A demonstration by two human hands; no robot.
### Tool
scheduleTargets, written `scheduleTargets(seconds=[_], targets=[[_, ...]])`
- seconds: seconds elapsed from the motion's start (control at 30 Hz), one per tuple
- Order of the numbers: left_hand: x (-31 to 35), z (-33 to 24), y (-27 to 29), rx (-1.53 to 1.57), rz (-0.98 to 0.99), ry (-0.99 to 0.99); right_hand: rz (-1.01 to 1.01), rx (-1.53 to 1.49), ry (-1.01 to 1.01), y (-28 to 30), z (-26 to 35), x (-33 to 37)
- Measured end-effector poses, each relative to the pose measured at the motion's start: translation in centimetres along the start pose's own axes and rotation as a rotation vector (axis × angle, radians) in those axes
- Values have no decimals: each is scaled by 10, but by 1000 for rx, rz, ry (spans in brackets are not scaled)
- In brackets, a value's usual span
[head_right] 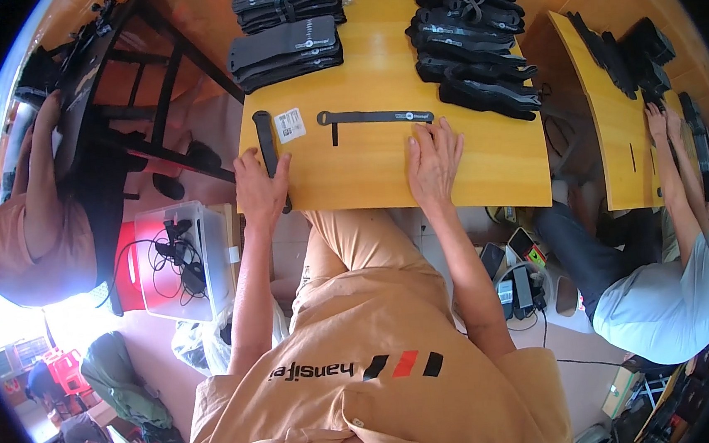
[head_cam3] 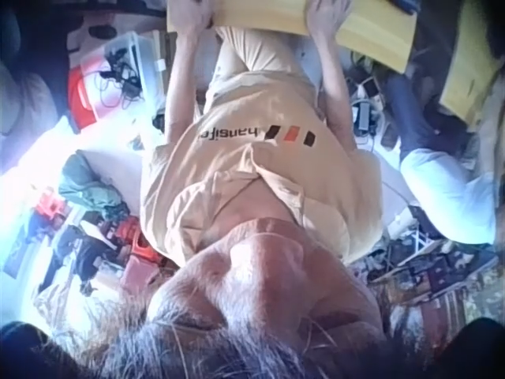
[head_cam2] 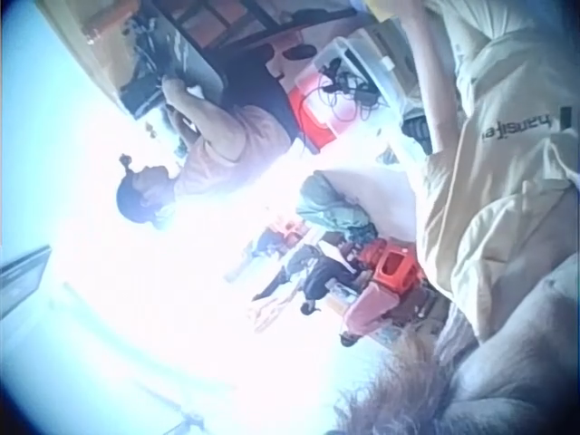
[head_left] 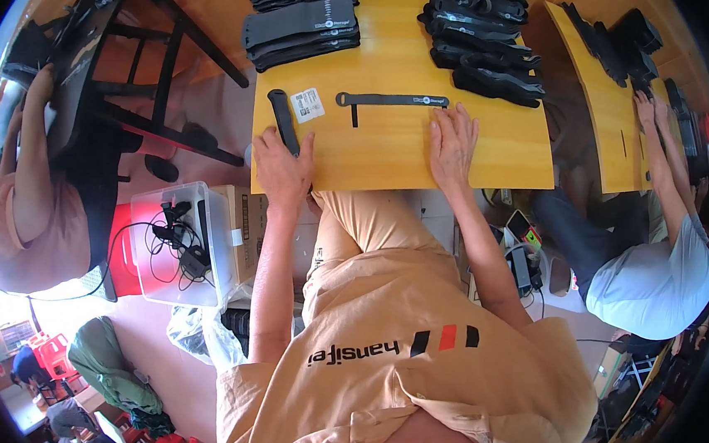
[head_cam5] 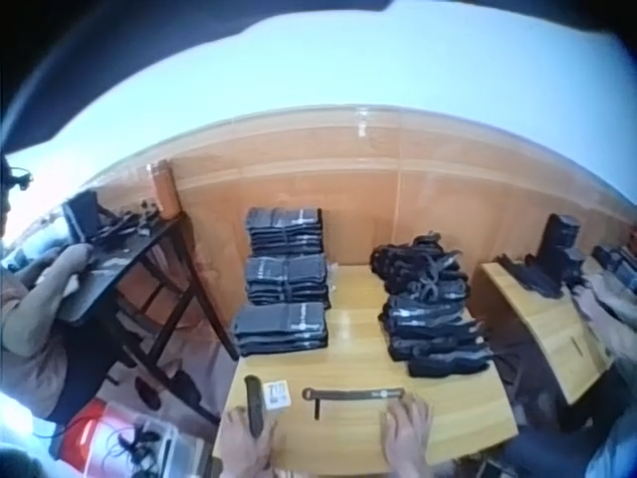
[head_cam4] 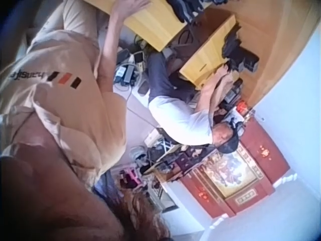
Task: Threading small plastic buckles and components onto black elastic straps at a workshop table.
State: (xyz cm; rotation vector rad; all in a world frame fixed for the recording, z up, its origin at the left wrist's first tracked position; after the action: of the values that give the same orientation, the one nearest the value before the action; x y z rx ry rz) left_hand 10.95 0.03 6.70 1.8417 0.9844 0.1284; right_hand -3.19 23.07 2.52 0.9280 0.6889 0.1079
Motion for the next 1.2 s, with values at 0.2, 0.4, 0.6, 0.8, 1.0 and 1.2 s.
scheduleTargets(seconds=[0.2, 0.4, 0.6, 0.8, 1.0, 1.2], targets=[[11, 38, -8, 82, 203, 233, 5, -192, 83, 15, 24, 3], [33, 25, -4, 1144, 523, 753, 477, -902, 31, 27, 110, 25], [51, -1, -2, 1357, 415, 790, 604, -801, 237, 28, 138, 39], [61, -22, 6, 1636, 615, 808, 454, -956, 79, 38, 127, 32], [67, -27, 14, 1614, 562, 704, 494, -1237, -183, 41, 110, 32], [66, -33, 19, 1535, 496, 648, 459, -965, -8, 58, 112, 22]])
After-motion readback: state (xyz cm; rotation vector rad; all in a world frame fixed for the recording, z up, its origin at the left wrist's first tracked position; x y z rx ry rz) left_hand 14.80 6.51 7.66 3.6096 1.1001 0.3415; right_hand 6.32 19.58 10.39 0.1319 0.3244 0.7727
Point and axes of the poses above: each hand's wrist, its own x-axis away from the middle knuckle, its own y-axis out of the back of the hand, z = x × y, the point moved 3 cm from there along -x, towards the middle knuckle, and after that the axes turned 2 degrees about x, right-handed, at the moved point
